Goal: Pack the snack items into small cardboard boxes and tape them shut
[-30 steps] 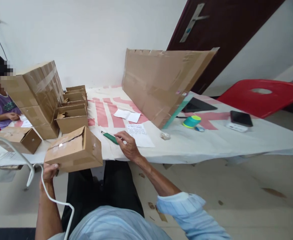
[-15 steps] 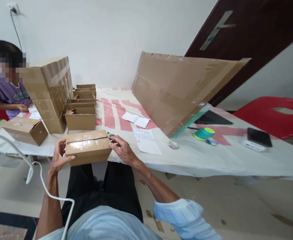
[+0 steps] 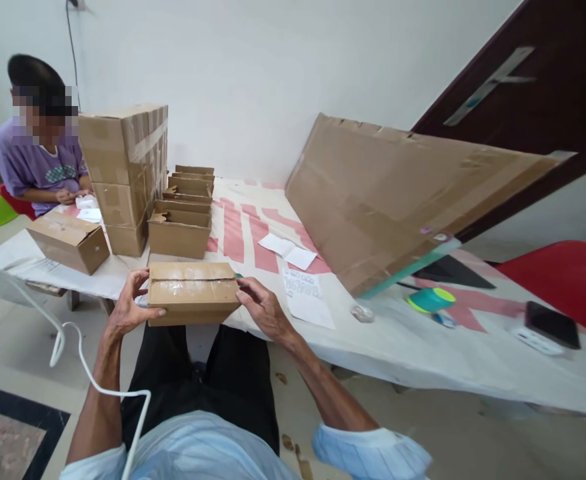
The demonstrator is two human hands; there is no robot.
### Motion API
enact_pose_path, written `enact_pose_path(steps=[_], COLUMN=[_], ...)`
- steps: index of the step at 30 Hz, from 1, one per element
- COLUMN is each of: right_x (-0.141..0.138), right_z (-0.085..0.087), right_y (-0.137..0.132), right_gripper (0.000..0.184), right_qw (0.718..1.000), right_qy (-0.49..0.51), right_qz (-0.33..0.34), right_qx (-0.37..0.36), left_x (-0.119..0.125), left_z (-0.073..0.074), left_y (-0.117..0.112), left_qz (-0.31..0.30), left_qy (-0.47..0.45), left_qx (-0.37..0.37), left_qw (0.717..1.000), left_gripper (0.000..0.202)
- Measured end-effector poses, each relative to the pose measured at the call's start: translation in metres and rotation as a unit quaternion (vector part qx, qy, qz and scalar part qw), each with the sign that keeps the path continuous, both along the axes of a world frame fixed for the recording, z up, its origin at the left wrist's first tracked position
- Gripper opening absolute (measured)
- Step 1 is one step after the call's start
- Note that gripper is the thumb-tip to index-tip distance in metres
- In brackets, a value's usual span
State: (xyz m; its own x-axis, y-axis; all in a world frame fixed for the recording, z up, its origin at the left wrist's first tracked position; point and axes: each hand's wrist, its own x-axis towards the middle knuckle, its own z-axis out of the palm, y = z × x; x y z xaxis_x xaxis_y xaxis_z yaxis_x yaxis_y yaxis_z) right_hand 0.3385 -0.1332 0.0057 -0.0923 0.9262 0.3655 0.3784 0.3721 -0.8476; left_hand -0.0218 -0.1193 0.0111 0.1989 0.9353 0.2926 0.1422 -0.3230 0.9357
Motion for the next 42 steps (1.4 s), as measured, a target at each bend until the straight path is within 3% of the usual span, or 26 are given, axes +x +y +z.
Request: enact_pose_path(steps=[10, 18, 30, 35, 38, 42], right_x=[-0.007, -0.007, -0.006, 0.010, 0.030, 0.046], right_z=[0.002, 0.003, 0.001, -0.007, -0.018, -0.035], right_y=[-0.002, -0.001, -0.002, 0.012, 0.030, 0.046], right_gripper=[0.034, 0.034, 0.036, 0.041, 0.039, 0.032], right_qw=[1.000, 1.000, 1.000, 0.998, 0.978, 0.885], right_qy=[0.013, -0.006, -0.018, -0.056, -0.184, -0.420], right_qz=[-0.013, -0.015, -0.009, -0.023, -0.095, -0.156], right_qx=[-0.017, -0.009, -0.006, 0.023, 0.012, -0.125], left_x=[-0.003, -0.002, -0.001, -0.002, -0.001, -0.001], left_z=[0.014, 0.014, 0.017, 0.014, 0.015, 0.016], left_y=[-0.015, -0.011, -0.009, -0.008, -0.009, -0.012], left_qz=[0.008, 0.020, 0.005, 0.001, -0.005, -0.001], left_qy=[0.078, 0.038, 0.034, 0.048, 0.068, 0.102], left_qx=[0.035, 0.003, -0.013, -0.011, -0.004, 0.005], left_qw=[0.996, 0.999, 0.999, 0.999, 0.998, 0.995], left_gripper=[0.069, 0.053, 0.058, 0.058, 0.057, 0.056])
